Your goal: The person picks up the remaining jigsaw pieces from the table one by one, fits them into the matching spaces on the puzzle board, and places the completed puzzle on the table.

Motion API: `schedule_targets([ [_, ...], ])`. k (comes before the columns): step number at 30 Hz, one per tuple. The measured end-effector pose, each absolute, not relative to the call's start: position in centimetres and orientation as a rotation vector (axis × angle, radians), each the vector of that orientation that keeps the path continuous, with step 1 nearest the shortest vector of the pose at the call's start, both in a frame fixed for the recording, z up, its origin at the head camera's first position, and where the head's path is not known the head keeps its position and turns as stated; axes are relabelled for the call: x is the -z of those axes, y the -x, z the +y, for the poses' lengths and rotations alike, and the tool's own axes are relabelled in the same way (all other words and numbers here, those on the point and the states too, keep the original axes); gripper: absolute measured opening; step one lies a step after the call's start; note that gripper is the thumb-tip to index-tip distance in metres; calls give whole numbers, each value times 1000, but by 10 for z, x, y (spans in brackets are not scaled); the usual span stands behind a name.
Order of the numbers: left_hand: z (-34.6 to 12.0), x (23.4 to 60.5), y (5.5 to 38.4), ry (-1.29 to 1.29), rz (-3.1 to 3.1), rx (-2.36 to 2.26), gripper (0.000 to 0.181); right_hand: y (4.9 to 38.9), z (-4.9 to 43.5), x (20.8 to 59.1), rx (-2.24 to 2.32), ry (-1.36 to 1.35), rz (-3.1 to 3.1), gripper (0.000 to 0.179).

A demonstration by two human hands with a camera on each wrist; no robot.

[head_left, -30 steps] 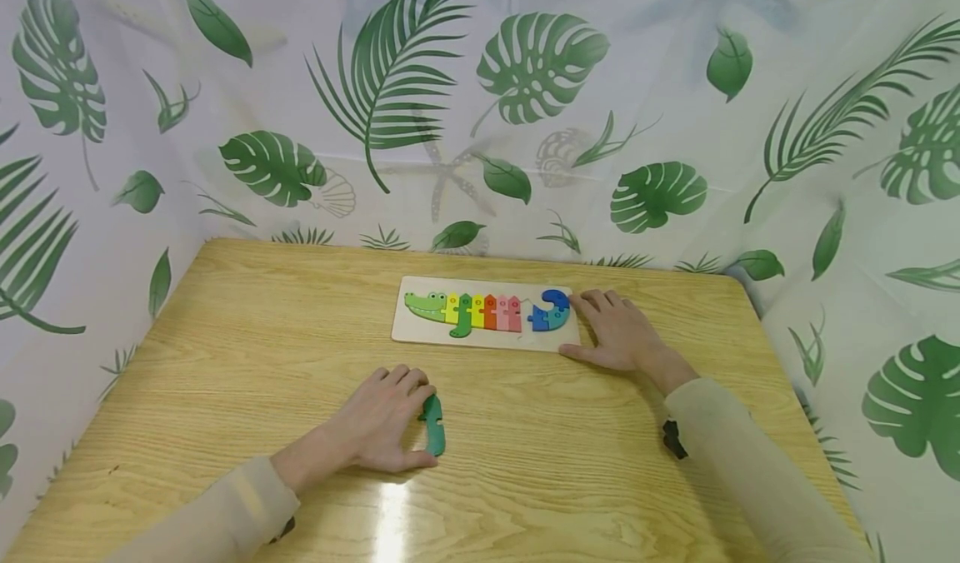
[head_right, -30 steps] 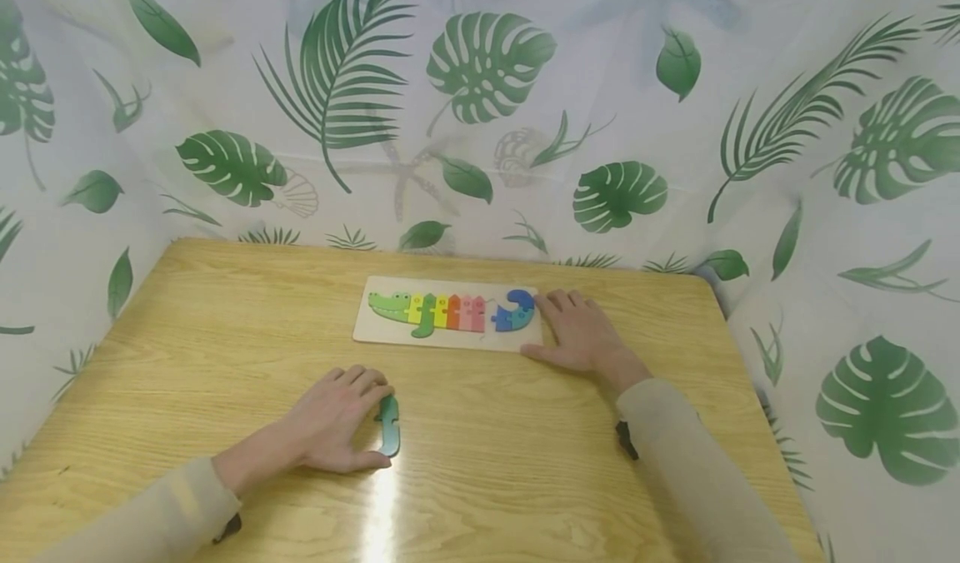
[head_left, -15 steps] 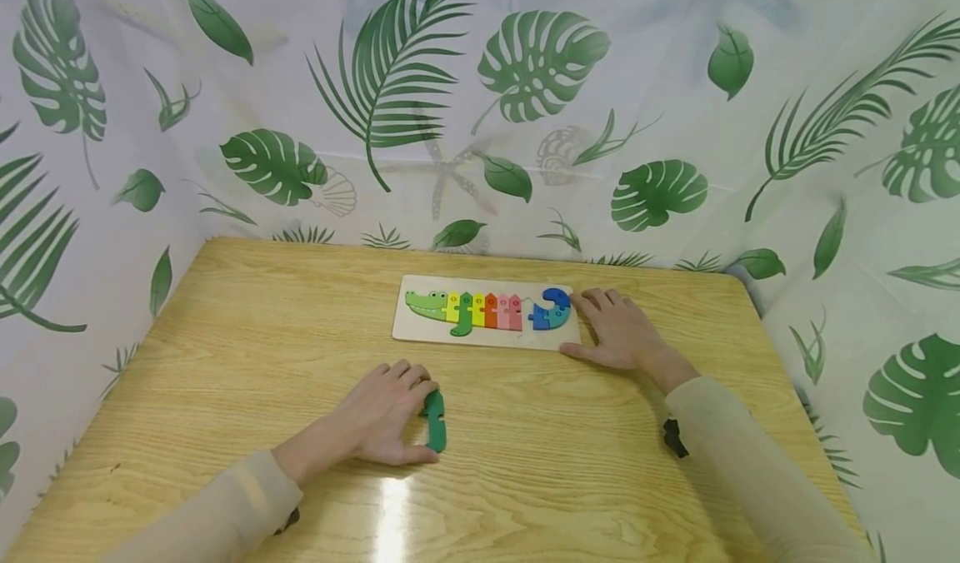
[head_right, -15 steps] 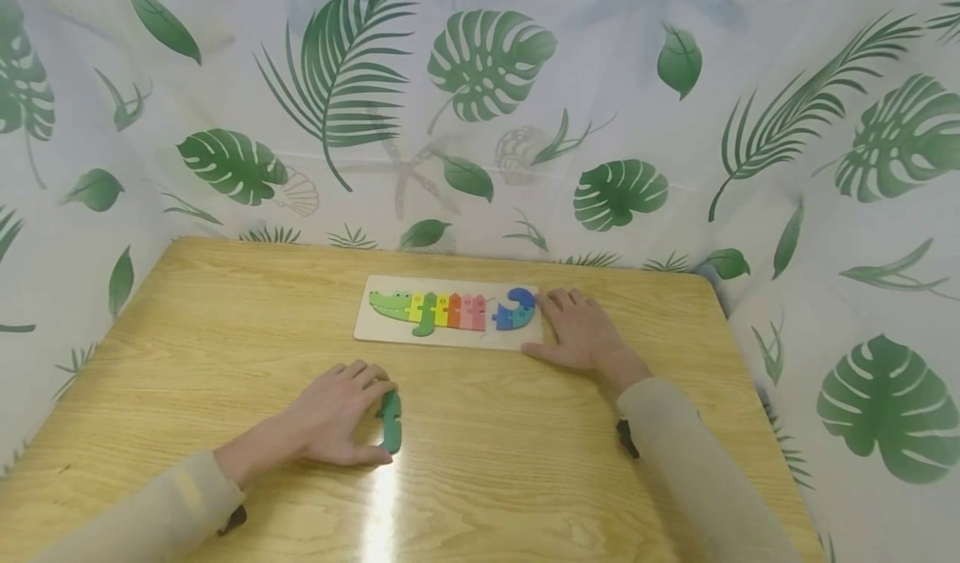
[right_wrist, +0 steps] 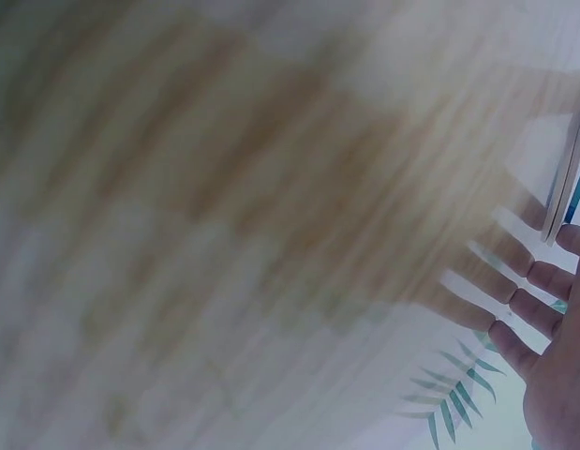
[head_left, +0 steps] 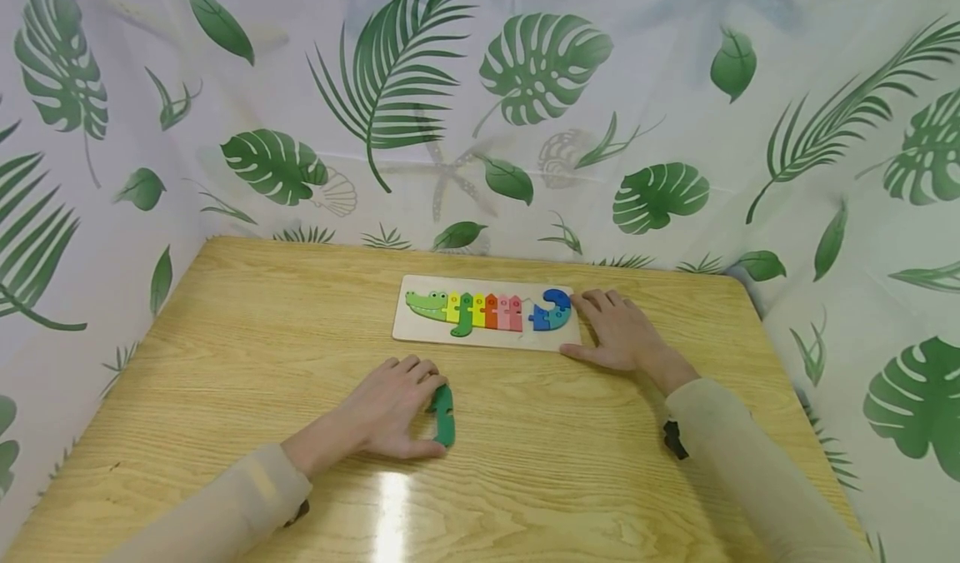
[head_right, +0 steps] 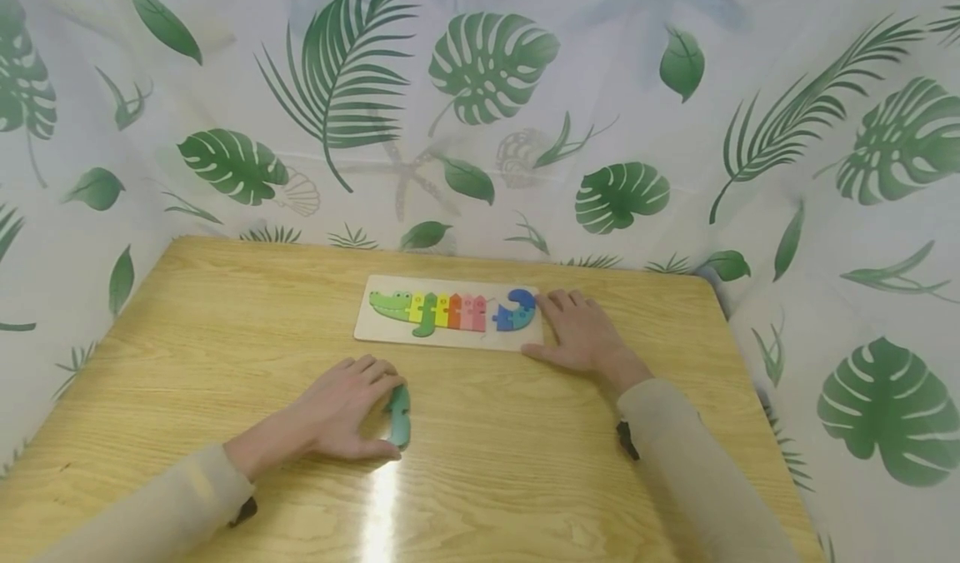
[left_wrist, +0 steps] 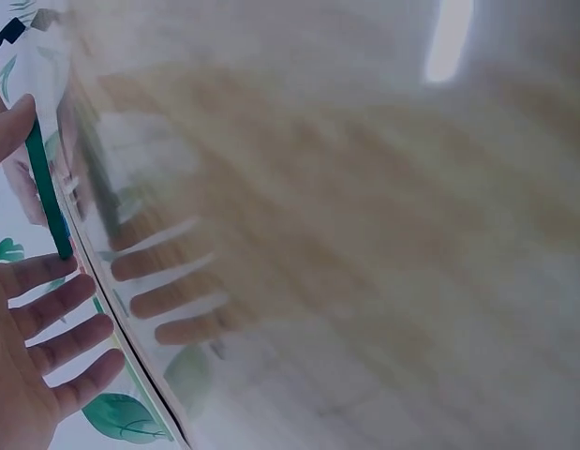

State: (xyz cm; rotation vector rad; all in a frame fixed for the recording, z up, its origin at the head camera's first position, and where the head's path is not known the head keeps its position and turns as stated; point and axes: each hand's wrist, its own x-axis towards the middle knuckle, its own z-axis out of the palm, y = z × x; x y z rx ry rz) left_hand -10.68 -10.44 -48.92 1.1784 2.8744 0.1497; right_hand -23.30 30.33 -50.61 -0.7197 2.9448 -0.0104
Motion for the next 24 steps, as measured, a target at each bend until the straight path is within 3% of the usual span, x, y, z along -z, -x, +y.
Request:
schedule_targets([
  [24, -82, 484, 141, -1240, 2858, -210, 98, 233, 303, 507, 18, 724, 2958, 105],
])
